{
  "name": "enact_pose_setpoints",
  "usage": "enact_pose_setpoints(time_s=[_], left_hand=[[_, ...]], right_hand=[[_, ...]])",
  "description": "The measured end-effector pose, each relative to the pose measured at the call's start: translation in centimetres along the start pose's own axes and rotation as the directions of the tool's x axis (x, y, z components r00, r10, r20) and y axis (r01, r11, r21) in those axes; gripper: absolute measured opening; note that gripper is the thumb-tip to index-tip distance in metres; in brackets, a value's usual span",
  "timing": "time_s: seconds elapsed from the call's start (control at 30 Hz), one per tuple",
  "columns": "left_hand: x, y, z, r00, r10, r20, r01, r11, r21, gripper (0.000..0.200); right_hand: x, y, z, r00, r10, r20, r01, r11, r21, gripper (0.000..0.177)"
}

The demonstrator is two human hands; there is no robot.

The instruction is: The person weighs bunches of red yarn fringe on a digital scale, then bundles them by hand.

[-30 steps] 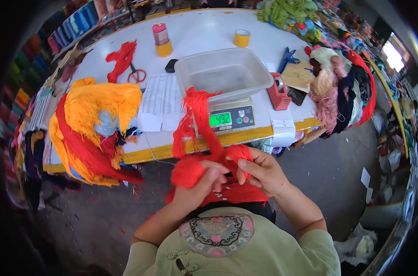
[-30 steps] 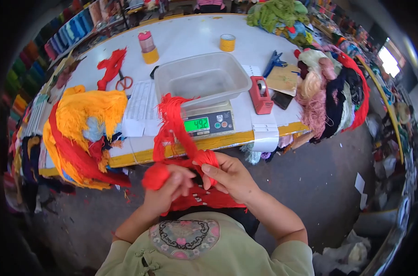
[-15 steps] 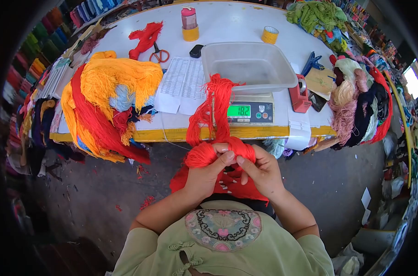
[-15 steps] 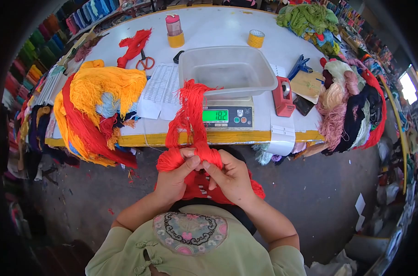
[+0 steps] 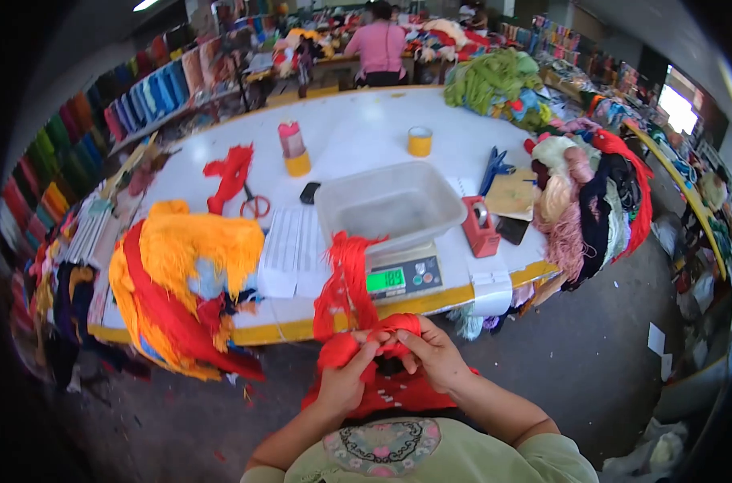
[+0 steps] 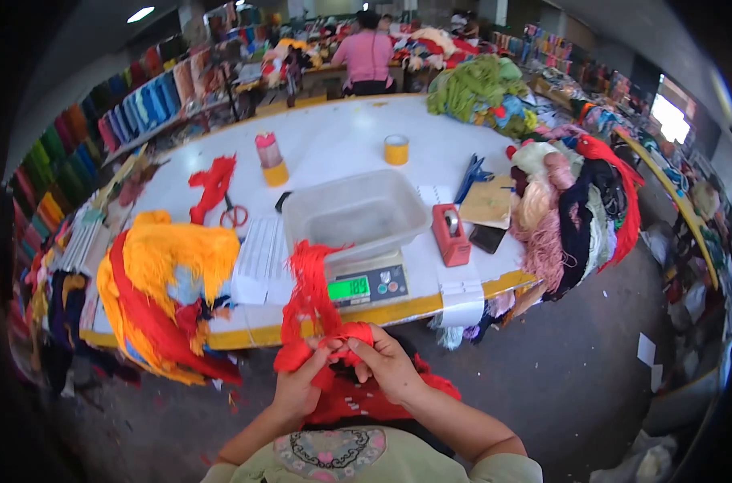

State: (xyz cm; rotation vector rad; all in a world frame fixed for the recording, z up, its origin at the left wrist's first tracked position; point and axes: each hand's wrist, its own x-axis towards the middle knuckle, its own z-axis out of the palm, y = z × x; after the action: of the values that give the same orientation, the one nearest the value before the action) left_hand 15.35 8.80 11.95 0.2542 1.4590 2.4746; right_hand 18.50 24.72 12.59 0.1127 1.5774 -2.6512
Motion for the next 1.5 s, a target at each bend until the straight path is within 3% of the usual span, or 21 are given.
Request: enact_pose_setpoints(time_s=[0.1,0.2,0.27,0.43,0.53,0.6,0.67,0.73,0.83,0.9,0.97,1.0,1.03,1.07,1.1,1.17,1.23,1.27,1.3,1.43,1.5], left_hand=[[0.2,1.9,-2.2,0.931,0.043,0.362,0.072,0.951,-0.299,0.022],[-1.4,4.8,-5.5,0.739,0.021,0.673,0.492,0.666,-0.561,0.026],[-1.4,7.1,-9.1,0.681,0.077,0.728,0.423,0.77,-0.478,0.025],[-1.0,14.9,-18.5,0.997,0.069,0.037,-0.025,0.725,-0.688,0.022],[-0.9,19.5,-27.0,0.965,-0.02,-0.263,-0.136,0.815,-0.564,0.022],[-1.4,21.2,-39.5,0.982,0.16,-0.097,-0.18,0.949,-0.258,0.023],[-2.2,24.2,-39.4,0.75,0.122,-0.651,-0.375,0.888,-0.265,0.025],[-4.0,25.5,-47.8,0.735,0.253,-0.63,-0.478,0.851,-0.217,0.029],[-5.8,25.2,-42.6,0.649,0.326,-0.688,-0.66,0.691,-0.295,0.032],[-6.5,23.0,-37.4,0.615,0.412,-0.673,-0.706,0.667,-0.237,0.036],[-6.1,18.4,-31.1,0.806,0.46,-0.373,-0.592,0.65,-0.476,0.046],[-5.7,15.9,-28.4,0.852,0.483,-0.2,-0.502,0.648,-0.573,0.051],[-4.7,12.7,-27.0,0.902,0.424,-0.083,-0.333,0.562,-0.757,0.063],[-3.5,10.5,-22.9,0.93,0.365,0.032,-0.189,0.552,-0.812,0.063],[-2.3,8.3,-18.9,0.943,0.3,0.146,-0.039,0.533,-0.846,0.064],[-0.3,4.7,-13.4,0.897,0.14,0.419,0.207,0.706,-0.678,0.051],[1.1,2.8,-8.2,0.808,-0.015,0.589,0.156,0.97,-0.189,0.046],[2.1,2.0,-6.4,0.718,-0.046,0.694,-0.124,0.974,0.192,0.046],[3.2,2.0,-3.5,0.613,-0.075,0.786,-0.469,0.767,0.439,0.047],[1.9,-1.7,-0.2,0.672,-0.254,0.696,-0.353,0.716,0.602,0.056],[1.4,-1.3,0.1,0.69,-0.362,0.627,-0.135,0.787,0.602,0.06]], right_hand=[[0.1,-1.0,-2.3,0.982,0.129,0.141,-0.174,0.908,0.381,0.009],[-0.5,-1.6,-5.9,0.979,0.142,0.145,-0.194,0.86,0.471,0.006],[-1.2,-2.9,-8.4,0.99,0.137,0.023,-0.132,0.874,0.468,0.01],[-4.1,-7.6,-18.3,0.89,0.08,-0.449,0.117,0.912,0.394,0.013],[-7.2,-10.1,-25.3,0.83,-0.008,-0.557,0.245,0.904,0.351,0.013],[-9.3,-11.5,-29.1,0.657,-0.112,-0.745,0.387,0.899,0.206,0.012],[-12.2,-12.6,-35.3,0.603,-0.256,-0.756,0.508,0.854,0.116,0.013],[-14.5,-13.9,-38.7,0.375,-0.354,-0.857,0.662,0.749,-0.02,0.016],[-15.9,-14.0,-37.0,0.111,-0.435,-0.893,0.435,0.829,-0.35,0.017],[-15.1,-10.0,-38.6,0.232,-0.615,-0.754,0.022,0.778,-0.628,0.021],[-13.3,-7.8,-32.0,0.583,-0.378,-0.719,-0.455,0.581,-0.675,0.015],[-12.1,-6.3,-29.3,0.732,-0.309,-0.607,-0.5,0.361,-0.787,0.016],[-10.7,-4.9,-25.8,0.82,-0.216,-0.53,-0.469,0.277,-0.838,0.018],[-10.2,-5.7,-24.2,0.804,-0.039,-0.594,-0.514,0.456,-0.726,0.021],[-7.5,-3.2,-19.9,0.898,0.091,-0.43,-0.44,0.192,-0.877,0.024],[-4.8,-1.1,-15.5,0.94,0.235,-0.247,-0.299,0.22,-0.929,0.028],[-2.7,-1.6,-9.1,0.938,0.323,-0.124,-0.19,0.181,-0.965,0.028],[-2.2,-1.6,-6.4,0.948,0.313,-0.05,-0.088,0.108,-0.99,0.027],[-2.1,-1.7,-4.2,0.957,0.29,0.027,0.005,0.074,-0.997,0.027],[-2.5,-2.9,-2.5,0.94,0.198,0.279,0.262,0.106,-0.959,0.023],[-2.2,-3.5,-3.9,0.902,0.33,0.279,0.084,0.498,-0.863,0.018]])
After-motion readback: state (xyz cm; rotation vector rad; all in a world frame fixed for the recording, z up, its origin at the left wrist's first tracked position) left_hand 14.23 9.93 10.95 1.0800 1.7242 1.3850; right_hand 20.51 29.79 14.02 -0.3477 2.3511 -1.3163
